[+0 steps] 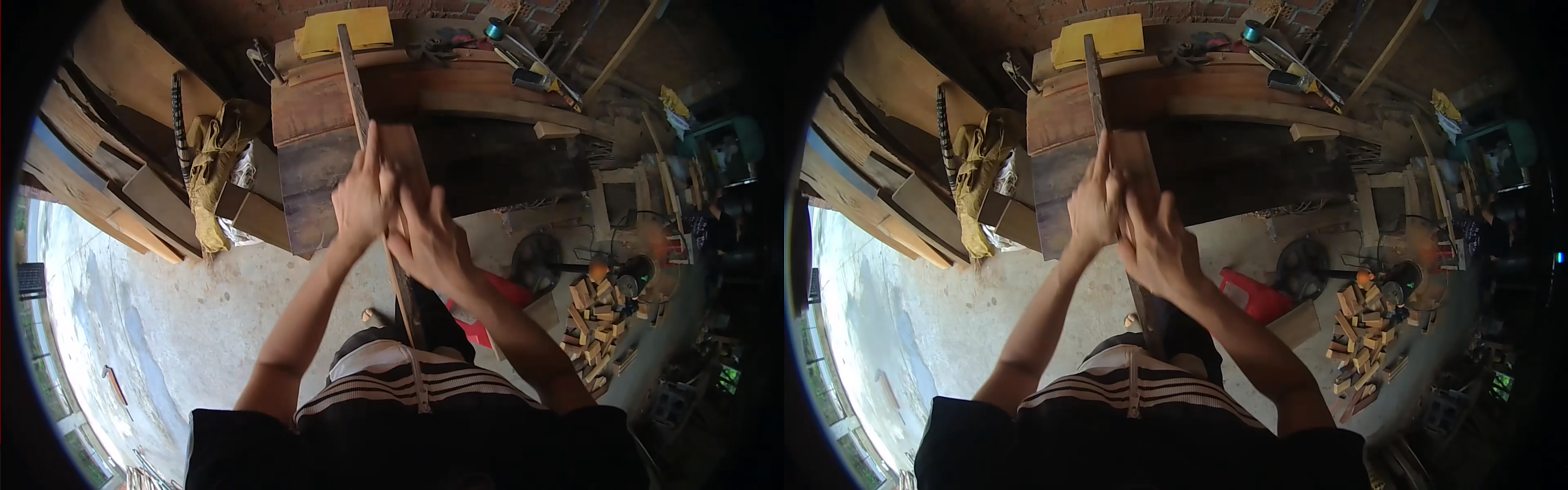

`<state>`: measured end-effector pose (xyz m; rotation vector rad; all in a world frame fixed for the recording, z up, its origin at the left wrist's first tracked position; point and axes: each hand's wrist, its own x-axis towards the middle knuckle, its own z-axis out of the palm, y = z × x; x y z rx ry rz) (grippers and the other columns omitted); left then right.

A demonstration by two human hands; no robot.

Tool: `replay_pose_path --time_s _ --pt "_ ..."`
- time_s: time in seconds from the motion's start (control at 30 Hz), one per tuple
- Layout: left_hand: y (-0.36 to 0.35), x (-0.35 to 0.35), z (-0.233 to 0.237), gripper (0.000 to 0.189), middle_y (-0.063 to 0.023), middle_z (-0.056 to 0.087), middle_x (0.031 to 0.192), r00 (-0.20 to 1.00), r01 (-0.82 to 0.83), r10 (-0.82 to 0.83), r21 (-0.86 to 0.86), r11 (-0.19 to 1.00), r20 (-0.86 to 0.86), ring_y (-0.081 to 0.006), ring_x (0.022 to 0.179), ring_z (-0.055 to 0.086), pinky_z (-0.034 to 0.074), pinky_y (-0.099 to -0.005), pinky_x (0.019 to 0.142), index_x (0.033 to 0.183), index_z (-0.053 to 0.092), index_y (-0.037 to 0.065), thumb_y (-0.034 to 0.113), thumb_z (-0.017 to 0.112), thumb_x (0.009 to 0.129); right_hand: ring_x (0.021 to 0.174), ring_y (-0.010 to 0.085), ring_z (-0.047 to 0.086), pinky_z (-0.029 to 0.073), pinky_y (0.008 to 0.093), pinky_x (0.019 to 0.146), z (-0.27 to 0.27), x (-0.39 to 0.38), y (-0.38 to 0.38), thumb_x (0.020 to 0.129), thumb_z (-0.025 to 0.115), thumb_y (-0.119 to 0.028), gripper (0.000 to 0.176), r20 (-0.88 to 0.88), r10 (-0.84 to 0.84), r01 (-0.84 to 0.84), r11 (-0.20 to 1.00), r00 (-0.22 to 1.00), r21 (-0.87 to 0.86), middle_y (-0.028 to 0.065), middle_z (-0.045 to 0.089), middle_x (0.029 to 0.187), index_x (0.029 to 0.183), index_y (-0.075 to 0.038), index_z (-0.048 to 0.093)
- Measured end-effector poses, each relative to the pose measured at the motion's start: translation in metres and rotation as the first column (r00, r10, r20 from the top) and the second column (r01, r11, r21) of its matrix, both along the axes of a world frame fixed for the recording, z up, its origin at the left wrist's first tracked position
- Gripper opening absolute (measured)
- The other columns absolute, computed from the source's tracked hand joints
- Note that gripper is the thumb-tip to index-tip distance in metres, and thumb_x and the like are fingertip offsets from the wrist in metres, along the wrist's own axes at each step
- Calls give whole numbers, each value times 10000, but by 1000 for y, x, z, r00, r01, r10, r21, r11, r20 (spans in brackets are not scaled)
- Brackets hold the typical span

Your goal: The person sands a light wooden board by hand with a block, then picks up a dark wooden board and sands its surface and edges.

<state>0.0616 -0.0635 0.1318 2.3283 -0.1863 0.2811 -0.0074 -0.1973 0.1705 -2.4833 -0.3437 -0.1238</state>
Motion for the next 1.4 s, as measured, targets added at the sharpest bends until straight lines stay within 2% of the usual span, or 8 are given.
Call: replay_pose_path --time_s 0.27,0.5,0.7,0.87,1.07,1.13,1.17,1.4 --pt "23 -89 -17 498 -116 384 926 978 45 -102 -292 955 -183 -282 919 464 424 -370 871 1463 477 88 304 507 1016 861 444 632 567 498 750 -2 -19 -4 827 567 -75 736 -269 99 -75 993 958 96 253 486 1069 1512 -248 363" --pt "-4 -52 -43 956 -261 90 1593 991 -131 108 -534 835 -74 -410 1491 113 129 -437 1212 1573 45 11 -31 589 788 1213 420 497 400 424 1048 -128 82 -14 932 500 -315 518 -365 20 179 846 931 502 274 483 1245 1408 -112 498" --pt "-4 -41 -57 876 -214 119 1615 976 -115 -71 -770 628 -204 -312 1504 118 110 -377 1218 1581 21 26 16 547 879 1152 411 548 459 466 975 -155 113 -1 902 602 -476 695 -239 -89 89 996 967 -13 249 503 1258 1455 -100 409" --pt "1 -40 -53 788 -157 82 1646 947 -173 -124 -795 581 -296 -257 1512 84 100 -372 1222 1585 -18 56 155 501 1001 1116 440 579 502 526 902 -171 119 14 883 619 -459 746 43 -138 141 858 990 -495 237 534 1246 1475 -83 365" --pt "23 -44 -56 669 -89 19 1670 912 -86 -304 -855 512 -274 -222 1530 21 75 -348 1223 1600 -1 135 375 343 1078 1246 392 540 405 489 1055 -156 147 -16 897 583 -394 755 -321 -44 -22 980 946 -198 231 553 1337 1552 -164 286" --pt "26 -44 -58 675 -69 18 1672 901 -107 -336 -892 440 -274 -220 1531 23 74 -368 1225 1602 11 153 401 346 1072 1415 350 371 273 410 1166 -125 135 -28 907 557 -298 763 -473 185 115 836 862 537 210 301 1582 1568 -100 234" --pt "29 -45 -58 681 -50 18 1674 883 -148 -371 -920 363 -288 -218 1532 26 72 -389 1226 1605 22 170 428 349 1065 1423 346 365 284 405 1164 -115 122 -30 901 566 -301 790 -353 218 38 803 910 594 228 309 1574 1572 -88 208" --pt "37 -95 -43 717 -77 66 1671 864 -142 -354 -847 512 -358 -285 1523 118 143 -448 1213 1605 118 174 544 340 1032 1079 398 597 493 437 937 -6 -15 -35 902 625 -265 734 -148 121 -56 924 982 377 244 556 1203 1551 -128 310"
